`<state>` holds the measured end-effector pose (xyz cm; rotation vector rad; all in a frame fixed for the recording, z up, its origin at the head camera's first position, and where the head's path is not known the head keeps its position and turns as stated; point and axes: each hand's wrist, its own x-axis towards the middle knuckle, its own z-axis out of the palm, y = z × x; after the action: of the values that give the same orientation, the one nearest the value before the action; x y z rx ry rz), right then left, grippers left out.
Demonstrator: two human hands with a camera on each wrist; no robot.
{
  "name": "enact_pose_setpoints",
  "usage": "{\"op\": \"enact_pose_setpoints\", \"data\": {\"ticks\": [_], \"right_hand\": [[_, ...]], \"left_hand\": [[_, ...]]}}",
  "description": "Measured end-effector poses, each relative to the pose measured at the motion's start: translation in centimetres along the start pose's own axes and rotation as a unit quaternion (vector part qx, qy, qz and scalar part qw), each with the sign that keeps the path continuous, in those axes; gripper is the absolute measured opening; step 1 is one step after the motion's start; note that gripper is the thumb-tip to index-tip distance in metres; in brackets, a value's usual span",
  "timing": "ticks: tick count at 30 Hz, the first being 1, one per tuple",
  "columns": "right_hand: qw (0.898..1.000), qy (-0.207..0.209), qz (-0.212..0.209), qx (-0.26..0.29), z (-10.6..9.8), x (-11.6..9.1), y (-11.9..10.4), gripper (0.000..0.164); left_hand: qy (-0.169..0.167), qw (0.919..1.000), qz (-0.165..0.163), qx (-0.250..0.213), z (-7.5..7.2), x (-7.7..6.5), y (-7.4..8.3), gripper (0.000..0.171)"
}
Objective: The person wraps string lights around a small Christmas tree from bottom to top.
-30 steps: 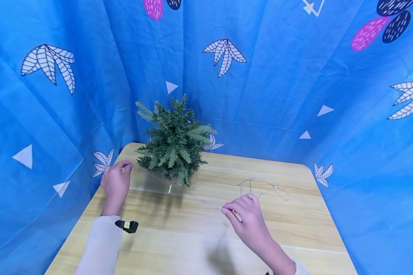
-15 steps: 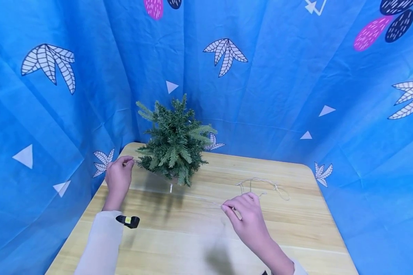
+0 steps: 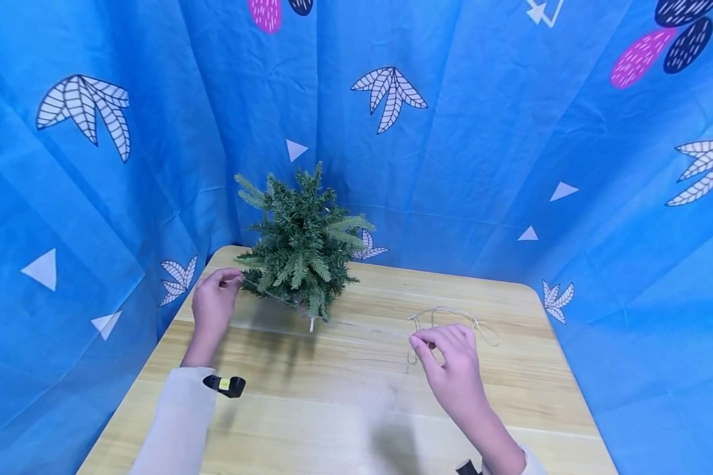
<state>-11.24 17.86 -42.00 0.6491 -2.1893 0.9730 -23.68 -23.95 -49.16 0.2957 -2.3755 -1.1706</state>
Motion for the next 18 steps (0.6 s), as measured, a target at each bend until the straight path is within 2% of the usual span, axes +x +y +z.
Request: {"op": "enact_pose_setpoints", "data": {"ticks": [3,7,11,18], "right_hand": [[1.0,0.003,0.01,0.0,-0.2,0.0,0.2,0.007],[1.0,0.01,0.017,-0.002,-0.4,0.2,0.2,0.002],[1.0,0.017,0.02,-0.003,-0.6,0.4,0.4,0.011],[0.999,0.04,0.026,-0.003,-1.4,0.9,0.7,0.005]], "left_hand": [[-0.005,0.9998,-0.006,-0.016,0.0,-0.1,0.1,0.02],[-0.018,0.9979,-0.034,-0.052,-0.1,-0.3,0.4,0.022],[-0.031,0.9949,-0.051,-0.082,-0.2,-0.6,0.8,0.024],[-0.053,0.9913,-0.067,-0.1,-0.1,-1.3,1.3,0.027]]}}
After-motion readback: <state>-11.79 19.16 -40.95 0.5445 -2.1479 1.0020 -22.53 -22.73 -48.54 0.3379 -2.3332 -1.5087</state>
